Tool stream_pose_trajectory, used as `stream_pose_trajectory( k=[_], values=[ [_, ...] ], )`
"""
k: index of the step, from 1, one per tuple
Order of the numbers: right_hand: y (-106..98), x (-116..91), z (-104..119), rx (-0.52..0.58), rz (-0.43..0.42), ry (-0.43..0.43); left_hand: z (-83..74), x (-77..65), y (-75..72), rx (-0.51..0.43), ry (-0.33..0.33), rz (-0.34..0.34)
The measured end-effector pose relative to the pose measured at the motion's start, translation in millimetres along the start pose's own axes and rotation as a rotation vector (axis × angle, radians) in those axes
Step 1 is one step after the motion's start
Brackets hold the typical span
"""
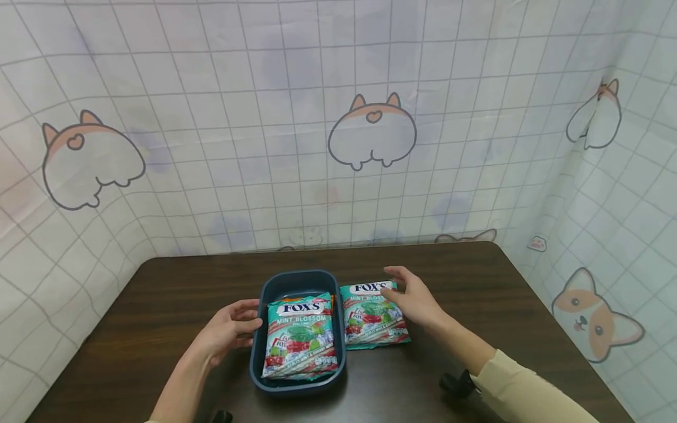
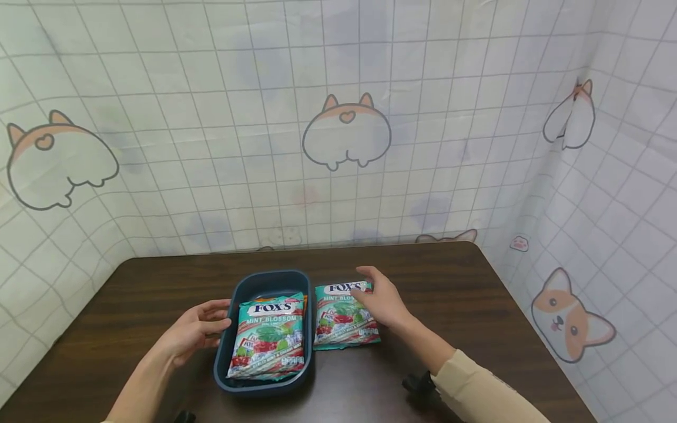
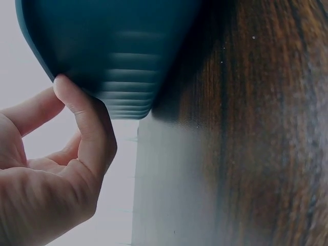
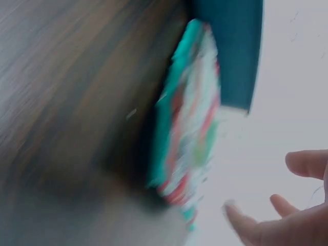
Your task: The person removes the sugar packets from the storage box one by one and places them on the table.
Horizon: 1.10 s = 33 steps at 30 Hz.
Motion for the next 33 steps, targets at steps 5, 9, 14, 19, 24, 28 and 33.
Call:
stream_pose_trajectory(
  k=[5, 9, 14, 19, 24, 28, 33],
  values=[
    [16, -3, 39, 0.174, 0.083, -0.114, -2.6, 1.0, 0.3, 0.012, 0.0, 0.002],
    [37, -5, 55, 0.348, 0.206, -0.074, -3.5, 1.7, 0.8, 0.015, 0.004, 0.005],
    [60, -10, 68, 0.489, 0.328, -0.029, -2.8, 2.3, 1.8, 0.016, 0.008, 0.016],
    [79, -14, 81, 0.562, 0.408, 0.0, -1.1, 1.6, 1.6, 0.013, 0.002, 0.018],
    [94, -19, 90, 0.58, 0.417, 0.064, -0.1, 2.2, 0.3, 0.011, 0.003, 0.021],
    [103, -21, 91, 0.546, 0.379, 0.116, 0.8, 2.1, 0.2, 0.003, -0.003, 0.016],
    [111, -23, 94, 0.515, 0.321, 0.178, 1.0, 1.5, -0.2, 0.003, -0.005, 0.013]
  ],
)
Point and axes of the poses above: each hand's wrist, its own x-axis towards the middle knuckle, its own y-axis out of the palm, z = x × y, the point moved 10 cm from there along x, towards the middle knuckle, and after that the axes turned 12 degrees about -x, right-handed, at the moved point
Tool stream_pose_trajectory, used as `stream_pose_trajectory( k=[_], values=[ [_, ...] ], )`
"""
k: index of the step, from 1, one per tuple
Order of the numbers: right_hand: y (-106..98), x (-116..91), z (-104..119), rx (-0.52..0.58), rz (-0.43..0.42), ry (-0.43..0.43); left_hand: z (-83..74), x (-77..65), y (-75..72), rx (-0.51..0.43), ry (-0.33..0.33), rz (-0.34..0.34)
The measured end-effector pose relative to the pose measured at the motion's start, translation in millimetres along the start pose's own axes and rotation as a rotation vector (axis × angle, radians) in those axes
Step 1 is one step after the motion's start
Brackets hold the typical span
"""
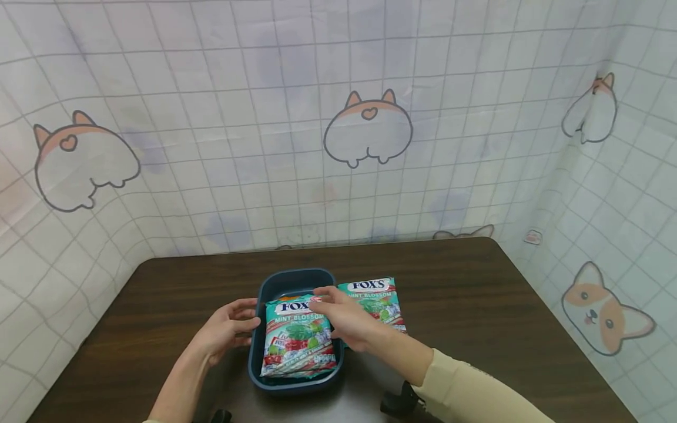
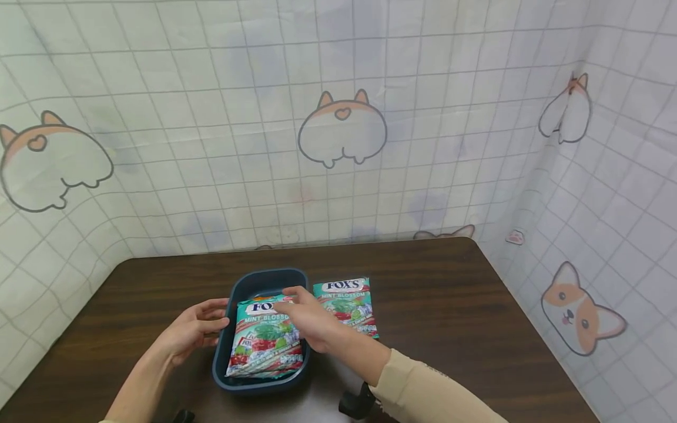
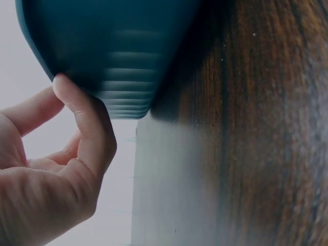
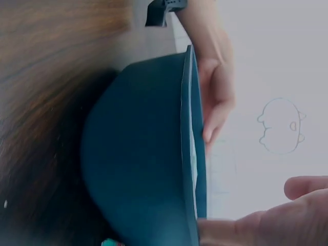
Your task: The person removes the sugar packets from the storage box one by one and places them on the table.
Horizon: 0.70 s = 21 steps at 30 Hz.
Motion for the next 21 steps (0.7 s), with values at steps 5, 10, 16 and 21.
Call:
stream_pose_trajectory(
  k=[5, 10, 16, 21],
  values=[
    [7.3, 1.4, -1.4, -0.022, -0.044, 0.024, 0.4, 0.0, 0.1, 0.001, 0.001, 0.0],
    [9.5, 3.5, -5.5, -0.043, -0.069, 0.036, 0.1, 2.1, 1.2, 0.0, 0.008, 0.011],
    [7.7, 1.9, -2.9, -0.031, -0.078, 0.02, -1.6, 2.1, 1.5, 0.001, 0.014, 0.004],
    [6.1, 0.2, -1.7, 0.043, -0.059, 0.014, -0.3, 2.8, 0.7, 0.003, 0.01, 0.005]
  ],
)
Point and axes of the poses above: each hand's wrist, its own x-axis towards the middle knuckle, its own y-axis out of the palm, z = x × y, the point moved 10 cm from there along x, towards the middle knuckle, and after that the axes turned 12 degrees about -x, right-handed, at the moved point
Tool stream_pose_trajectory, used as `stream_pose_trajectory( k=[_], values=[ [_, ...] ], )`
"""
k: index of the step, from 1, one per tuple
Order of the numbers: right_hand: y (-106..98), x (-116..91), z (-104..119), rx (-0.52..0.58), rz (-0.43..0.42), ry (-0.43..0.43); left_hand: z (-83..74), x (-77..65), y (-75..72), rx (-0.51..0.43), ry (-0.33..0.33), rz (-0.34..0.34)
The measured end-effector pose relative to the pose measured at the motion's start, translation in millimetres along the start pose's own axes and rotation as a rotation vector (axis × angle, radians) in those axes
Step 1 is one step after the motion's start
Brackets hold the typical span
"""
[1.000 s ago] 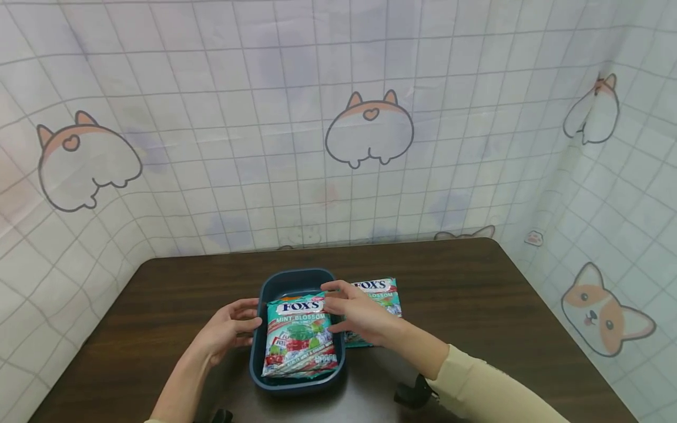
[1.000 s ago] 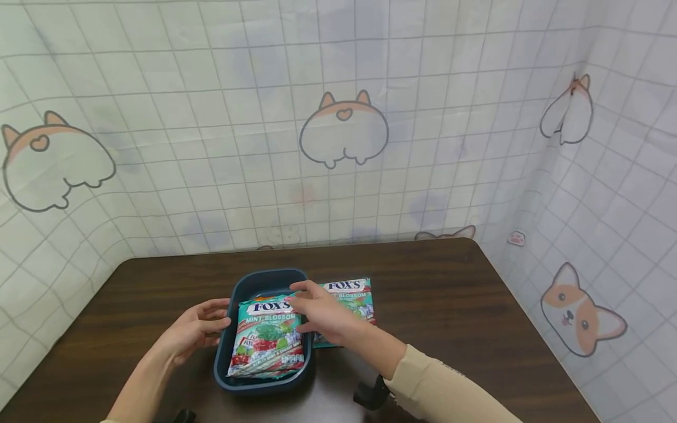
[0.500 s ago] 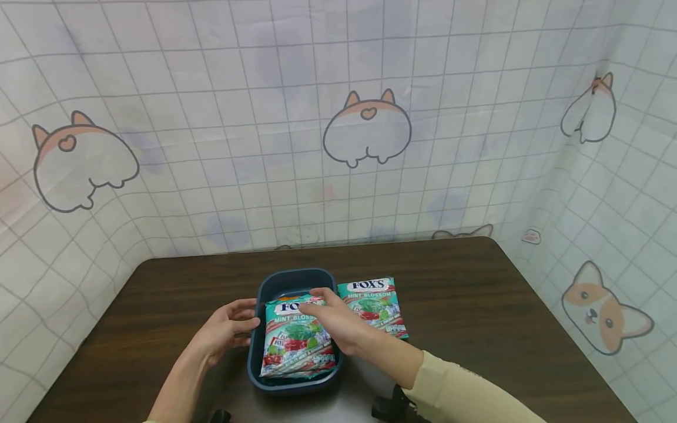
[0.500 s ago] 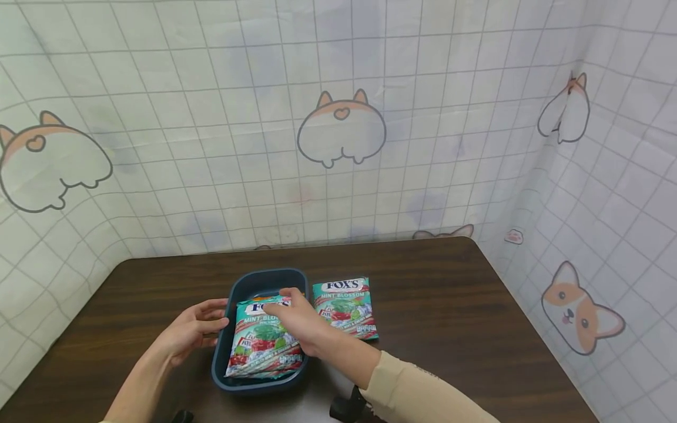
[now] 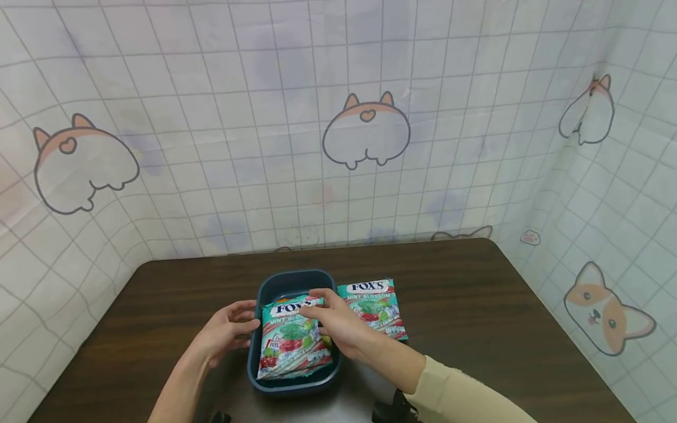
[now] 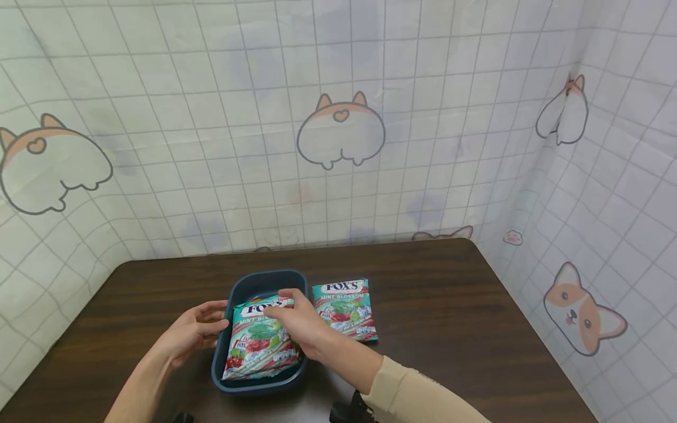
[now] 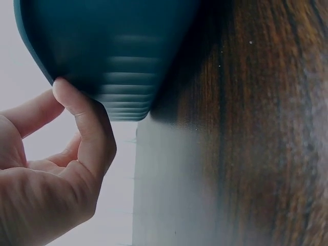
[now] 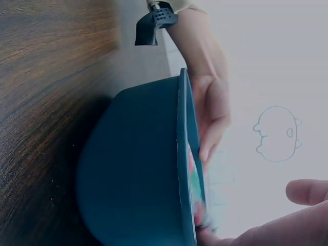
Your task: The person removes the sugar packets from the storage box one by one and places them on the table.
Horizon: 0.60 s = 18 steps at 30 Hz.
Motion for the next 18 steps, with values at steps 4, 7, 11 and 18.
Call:
stream_pose_trajectory(
  k=[4, 7, 11, 18],
  values=[
    [0, 0, -1, 0.05, 0.037, -0.007, 1.6, -0.7, -0.1, -0.004, -0.012, -0.013],
    [1, 3, -1, 0.043, 0.059, -0.001, 1.5, 0.0, -0.1, -0.006, -0.01, -0.011],
    [3, 6, -5, 0.006, 0.083, 0.008, 2.5, -1.1, 0.7, -0.004, -0.008, -0.005],
    [10, 8, -11, 0.042, 0.118, 0.015, 2.6, -2.6, 0.1, -0.016, -0.007, 0.0]
  ],
)
Point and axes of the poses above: each hand's wrist, its own x-axis towards the middle knuckle, its own y-axis out of the palm, z = x × y, the point moved 10 cm from there along x, towards the middle knuckle, and after that the axes turned 12 degrees about -x, right-handed, at the moved point
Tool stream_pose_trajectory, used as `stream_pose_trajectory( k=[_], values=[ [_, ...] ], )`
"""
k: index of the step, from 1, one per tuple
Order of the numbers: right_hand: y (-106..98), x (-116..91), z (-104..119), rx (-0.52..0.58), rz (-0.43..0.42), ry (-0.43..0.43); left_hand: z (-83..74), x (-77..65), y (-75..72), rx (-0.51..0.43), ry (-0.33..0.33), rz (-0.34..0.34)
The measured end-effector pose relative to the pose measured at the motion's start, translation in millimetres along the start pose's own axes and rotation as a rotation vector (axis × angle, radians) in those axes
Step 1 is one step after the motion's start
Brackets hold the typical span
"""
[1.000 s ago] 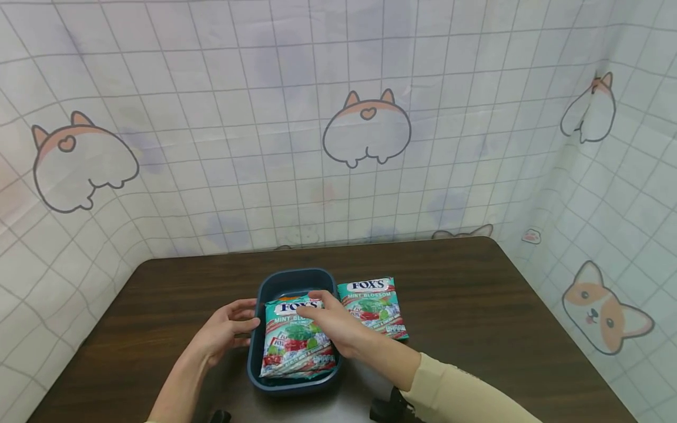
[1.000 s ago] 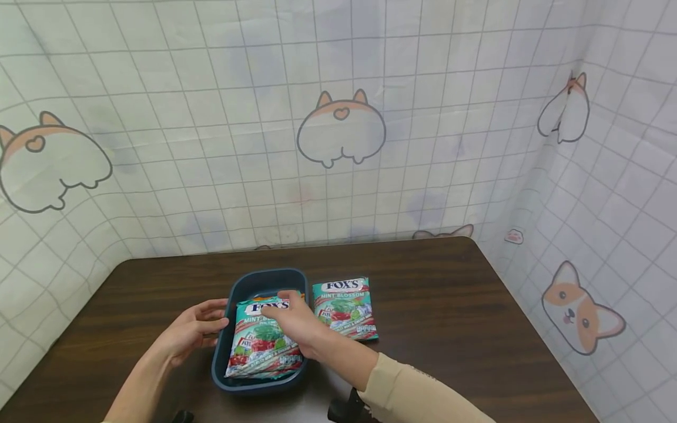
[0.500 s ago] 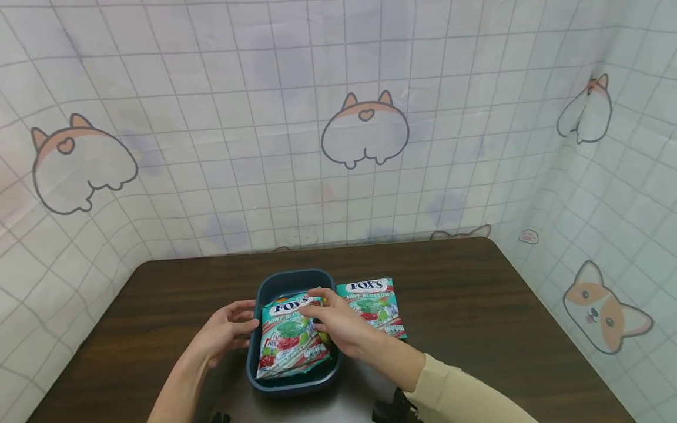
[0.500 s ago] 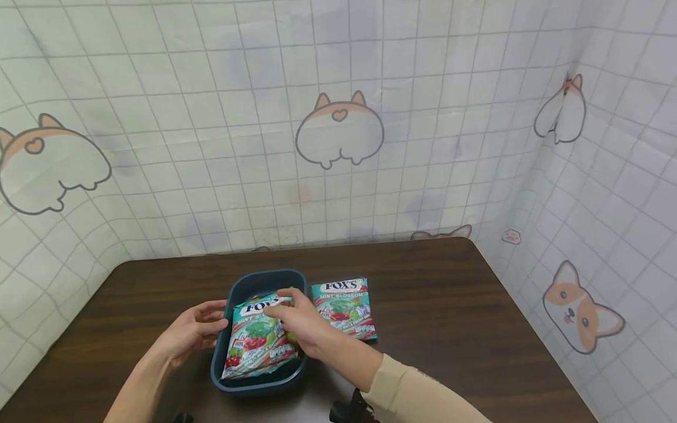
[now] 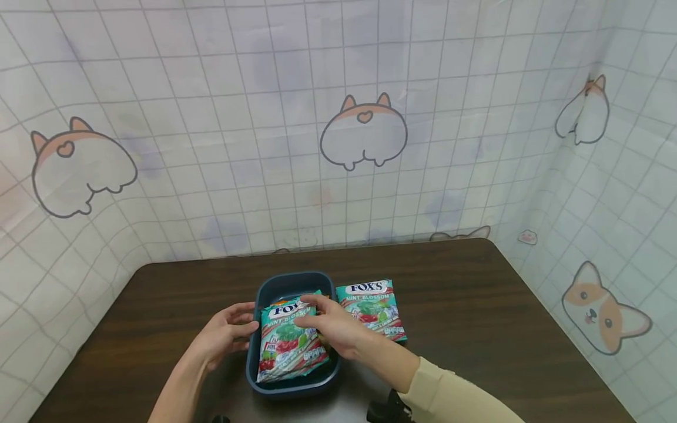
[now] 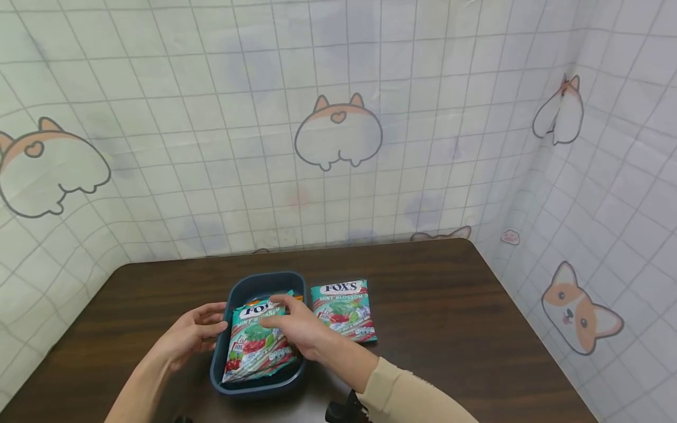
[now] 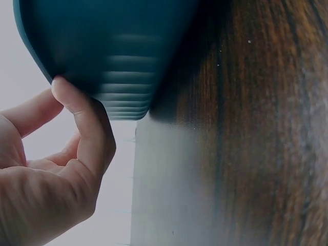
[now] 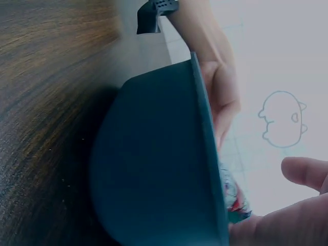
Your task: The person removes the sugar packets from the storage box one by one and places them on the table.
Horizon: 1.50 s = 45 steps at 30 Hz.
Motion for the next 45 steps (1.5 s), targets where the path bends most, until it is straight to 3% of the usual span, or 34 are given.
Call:
stream_pose_trajectory(
  k=[5, 12, 24, 35, 41, 45],
  values=[
    [1, 3, -5, 0.015, 0.033, 0.003, 2.5, -0.3, -1.8, -0.001, -0.008, -0.009],
    [4, 6, -7, -0.07, 0.059, -0.045, -0.8, -2.1, 3.0, -0.002, 0.013, 0.032],
    [4, 15, -9, -0.172, 0.076, -0.036, -2.9, 0.0, 0.4, -0.001, 0.006, 0.029],
    [3, 16, -7, -0.296, 0.019, -0.071, -2.4, 1.3, 2.8, -0.011, -0.003, 0.044],
    [6, 15, -8, -0.347, 0.049, -0.103, -1.1, 1.9, 3.4, -0.011, -0.008, 0.039],
    [9, 15, -6, -0.448, 0.068, -0.155, 0.5, 1.5, 3.8, -0.017, -0.007, 0.051]
  ],
)
Point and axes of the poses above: each hand's wrist, its own x-axis towards the middle knuckle, its own y-axis out of the palm, z = x × y, the point moved 10 cm from there along x, towards the middle knuckle, and after that the axes turned 12 degrees about -x, right-handed, at the moved point
